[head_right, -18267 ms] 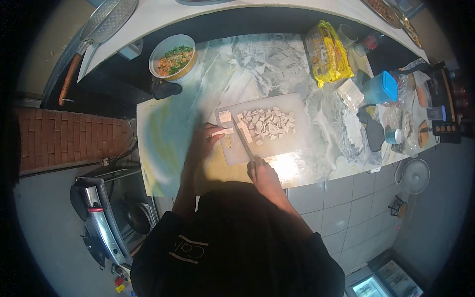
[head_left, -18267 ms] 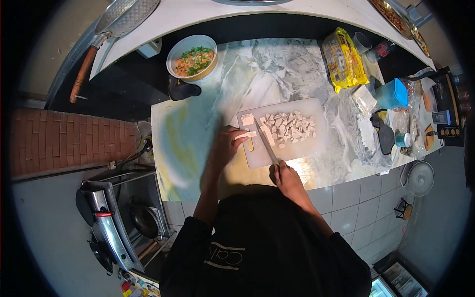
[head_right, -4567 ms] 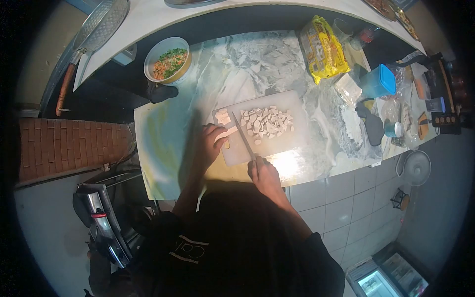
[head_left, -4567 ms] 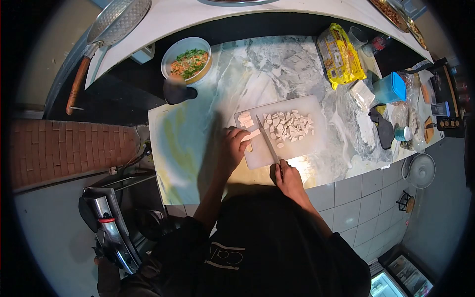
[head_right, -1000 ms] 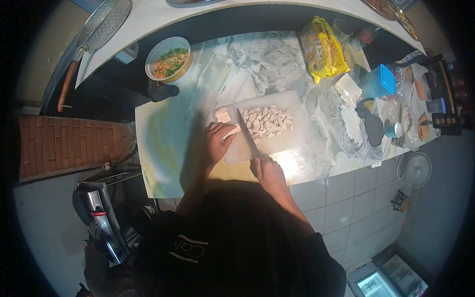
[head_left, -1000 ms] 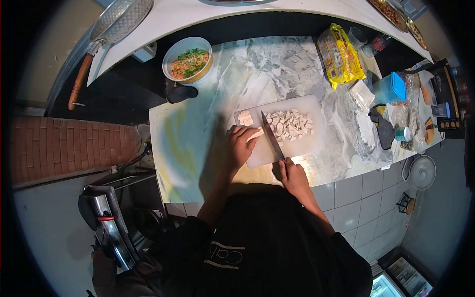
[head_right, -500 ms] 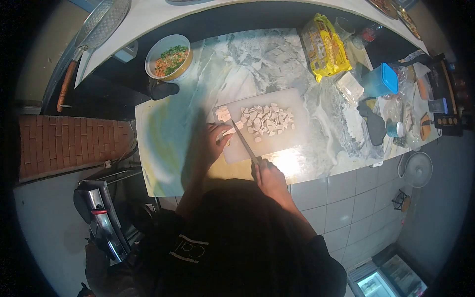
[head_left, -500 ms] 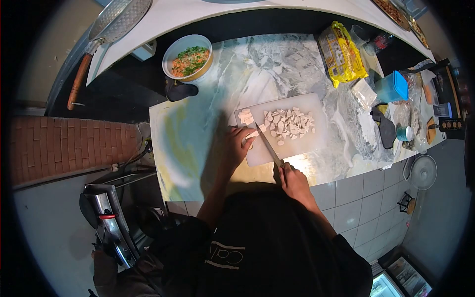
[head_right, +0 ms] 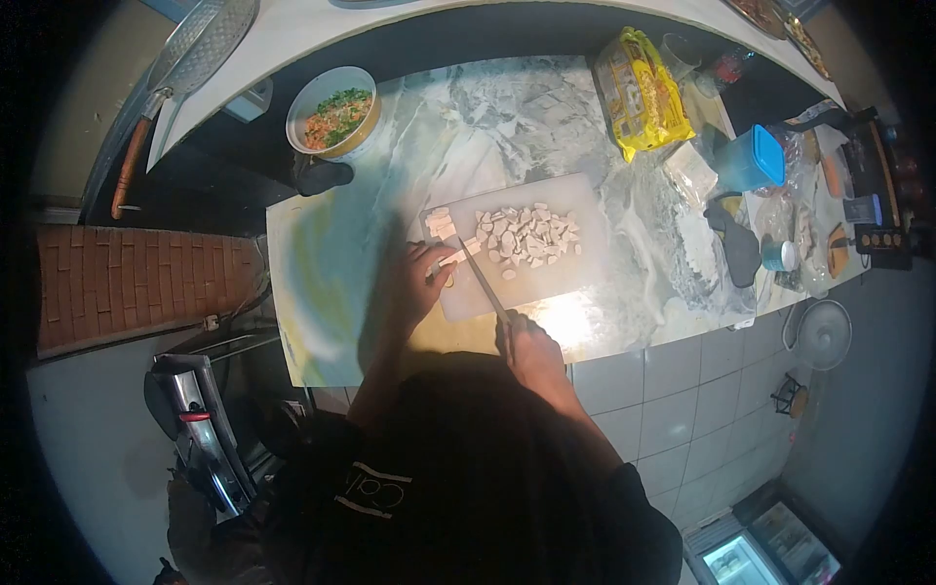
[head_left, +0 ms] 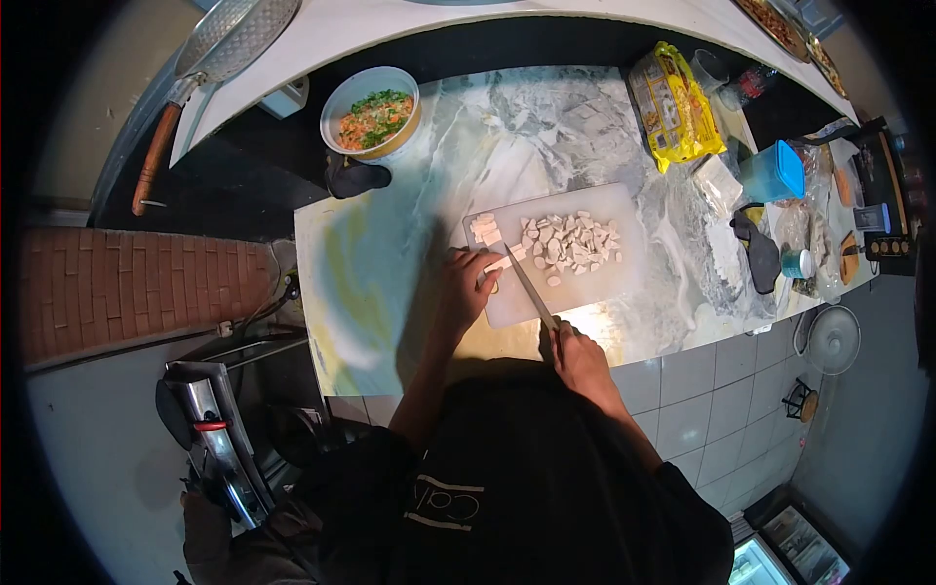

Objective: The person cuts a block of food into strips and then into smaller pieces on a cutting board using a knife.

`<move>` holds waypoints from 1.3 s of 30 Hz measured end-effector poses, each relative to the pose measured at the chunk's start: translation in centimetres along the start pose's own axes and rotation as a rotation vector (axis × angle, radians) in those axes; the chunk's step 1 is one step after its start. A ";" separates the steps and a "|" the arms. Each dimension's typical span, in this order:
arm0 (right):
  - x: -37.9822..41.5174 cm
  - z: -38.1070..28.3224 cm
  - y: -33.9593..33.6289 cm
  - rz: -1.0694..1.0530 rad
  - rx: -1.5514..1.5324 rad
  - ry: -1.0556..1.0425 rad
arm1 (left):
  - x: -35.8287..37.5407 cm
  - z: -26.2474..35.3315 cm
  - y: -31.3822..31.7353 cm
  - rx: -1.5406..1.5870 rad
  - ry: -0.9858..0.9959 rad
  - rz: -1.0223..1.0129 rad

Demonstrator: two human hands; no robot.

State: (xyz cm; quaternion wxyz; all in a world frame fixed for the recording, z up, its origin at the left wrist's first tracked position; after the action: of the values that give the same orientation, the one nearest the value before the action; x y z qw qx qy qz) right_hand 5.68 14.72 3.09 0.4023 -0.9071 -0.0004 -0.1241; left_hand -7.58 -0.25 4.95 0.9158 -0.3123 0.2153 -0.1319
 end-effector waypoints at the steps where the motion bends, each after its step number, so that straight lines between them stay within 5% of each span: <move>1: 0.0 -0.2 -0.1 0.000 0.000 0.001 | 0.0 -0.1 0.0 -0.005 -0.004 -0.007; 12: -0.3 1.1 1.0 -0.279 0.082 0.236 | 0.4 0.1 -0.7 -0.021 -0.056 -0.043; 21: -0.1 0.1 0.0 -0.079 0.021 0.079 | 0.4 -0.7 -0.4 -0.005 -0.036 -0.048; 28: -1.0 -0.3 -0.3 -0.079 -0.029 0.112 | 0.3 -0.2 -0.2 0.054 -0.025 -0.035; 30: -0.8 0.4 0.8 -0.232 0.021 0.170 | 0.3 -0.3 -0.3 0.058 -0.029 -0.035; 39: -0.6 0.6 0.0 -0.119 0.015 0.086 | 0.6 -1.2 0.3 0.115 -0.089 -0.067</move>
State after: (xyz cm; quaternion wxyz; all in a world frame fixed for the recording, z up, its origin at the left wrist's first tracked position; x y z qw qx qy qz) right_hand 5.28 15.24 2.60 0.4008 -0.8961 -0.0380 -0.1868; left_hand -7.63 -0.86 3.70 0.9360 -0.2716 0.1560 -0.1606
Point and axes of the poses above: each hand's wrist, its own x-axis away from the middle knuckle, its own y-axis out of the palm, z = x × y, the point moved 10 cm from there along -x, towards the middle knuckle, and after that the axes turned 3 degrees about z, right-handed, at the moved point
